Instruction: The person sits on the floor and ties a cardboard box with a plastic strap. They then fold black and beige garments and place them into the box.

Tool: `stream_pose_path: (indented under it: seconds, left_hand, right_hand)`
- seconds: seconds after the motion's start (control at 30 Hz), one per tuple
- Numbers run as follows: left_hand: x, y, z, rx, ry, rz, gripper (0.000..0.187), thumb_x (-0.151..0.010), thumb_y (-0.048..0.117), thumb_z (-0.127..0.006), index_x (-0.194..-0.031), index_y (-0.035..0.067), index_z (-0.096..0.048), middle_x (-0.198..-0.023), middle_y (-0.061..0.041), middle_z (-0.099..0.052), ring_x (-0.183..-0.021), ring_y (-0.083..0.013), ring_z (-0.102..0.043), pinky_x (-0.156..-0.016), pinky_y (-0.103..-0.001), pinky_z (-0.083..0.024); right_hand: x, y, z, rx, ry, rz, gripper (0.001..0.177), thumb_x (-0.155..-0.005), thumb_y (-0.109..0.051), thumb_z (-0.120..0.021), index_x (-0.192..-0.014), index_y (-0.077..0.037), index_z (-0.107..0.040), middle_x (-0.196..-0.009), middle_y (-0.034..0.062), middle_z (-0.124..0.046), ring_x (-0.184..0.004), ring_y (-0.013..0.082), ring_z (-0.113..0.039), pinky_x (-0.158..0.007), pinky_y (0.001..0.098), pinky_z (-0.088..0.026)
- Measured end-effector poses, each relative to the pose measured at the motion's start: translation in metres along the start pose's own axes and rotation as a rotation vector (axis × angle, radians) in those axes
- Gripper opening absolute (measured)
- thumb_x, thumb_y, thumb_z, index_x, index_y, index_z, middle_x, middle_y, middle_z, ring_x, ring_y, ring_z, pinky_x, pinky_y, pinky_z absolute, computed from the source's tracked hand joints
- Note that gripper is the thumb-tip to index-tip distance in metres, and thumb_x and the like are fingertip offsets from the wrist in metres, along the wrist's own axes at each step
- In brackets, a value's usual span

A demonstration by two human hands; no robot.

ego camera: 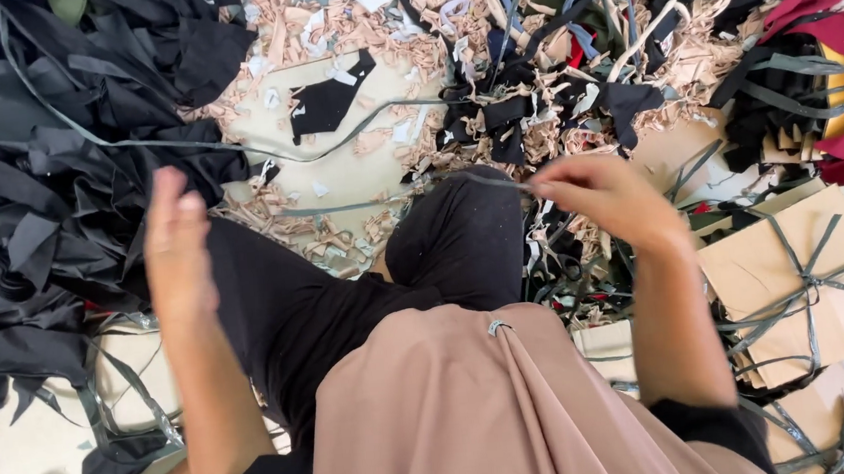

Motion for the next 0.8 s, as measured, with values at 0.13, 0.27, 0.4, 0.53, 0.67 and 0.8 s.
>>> stream_pose_path:
  seconds: [0.13,0.27,0.4,0.53,0.67,0.8]
  left_hand:
    - [0.029,0.046,-0.084,-0.06,-0.39,0.14,0.059,-0.098,0.031,-0.054,-0.154,0.014,-0.041,-0.164,-0.007,-0.036,-0.154,-0.0164,-0.03,-0.125,-0.035,-0.02]
    - [0.036,0.061,-0.106,-0.071,-0.728,0.034,0.041,-0.102,0.038,-0.049,-0.133,0.012,-0.057,-0.132,-0.004,-0.058,-0.125,-0.0159,-0.053,-0.107,-0.034,-0.04]
    - [0.031,0.08,-0.052,-0.134,-0.376,0.071,0.025,-0.104,0.027,-0.052,-0.116,0.02,-0.073,-0.079,0.003,-0.058,-0.075,-0.0067,-0.056,-0.078,-0.022,-0.05]
    - [0.018,0.074,0.007,0.359,-0.233,0.048,0.022,-0.106,0.024,-0.058,-0.118,0.008,-0.067,-0.065,0.01,-0.048,-0.06,-0.0017,-0.044,-0.067,-0.018,-0.046]
    - [0.01,0.068,0.067,0.524,0.091,0.012,0.014,-0.11,0.02,-0.057,-0.122,0.016,-0.062,-0.075,0.01,-0.051,-0.062,0.0005,-0.041,-0.07,-0.02,-0.044]
    - [0.003,0.078,0.085,0.479,0.192,0.015,0.015,-0.105,0.015,-0.06,-0.119,0.021,-0.063,-0.094,0.006,-0.058,-0.076,-0.0014,-0.047,-0.074,-0.018,-0.036]
  right_hand:
    - [-0.061,-0.059,-0.072,0.065,-0.186,0.429,0.025,-0.099,-0.031,-0.06,-0.105,-0.015,-0.078,-0.105,-0.0011,-0.079,-0.097,0.0138,-0.073,-0.087,0.0316,-0.053]
    - [-0.081,-0.123,-0.105,0.086,-0.405,0.35,0.025,-0.102,-0.029,-0.061,-0.081,-0.017,-0.068,-0.071,-0.0052,-0.064,-0.054,0.006,-0.043,-0.062,0.0243,-0.041]
    - [-0.091,-0.132,-0.073,-0.117,-0.391,0.286,0.022,-0.098,-0.027,-0.064,-0.109,-0.015,-0.078,-0.075,-0.0051,-0.06,-0.058,0.0057,-0.043,-0.054,0.0228,-0.032]
    - [-0.082,-0.104,-0.02,-0.088,-0.493,0.271,0.042,-0.091,-0.041,-0.061,-0.121,-0.014,-0.073,-0.08,-0.0039,-0.058,-0.066,0.0062,-0.049,-0.056,0.0201,-0.039]
    - [-0.08,-0.042,0.039,-0.058,-0.465,0.231,0.043,-0.088,-0.045,-0.062,-0.117,-0.015,-0.074,-0.091,-0.0006,-0.069,-0.079,0.0103,-0.06,-0.074,0.0277,-0.05]
    - [-0.056,-0.013,0.101,-0.133,-0.175,-0.029,0.024,-0.09,-0.013,-0.072,-0.114,-0.014,-0.076,-0.097,0.0012,-0.073,-0.086,0.0152,-0.064,-0.095,0.0369,-0.058]
Point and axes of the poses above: each hand's wrist, its own x-axis away from the middle knuckle, its own z-axis out of the back of the hand, y = z × x, the point moved 2 cm from there along -x, towards the middle knuckle
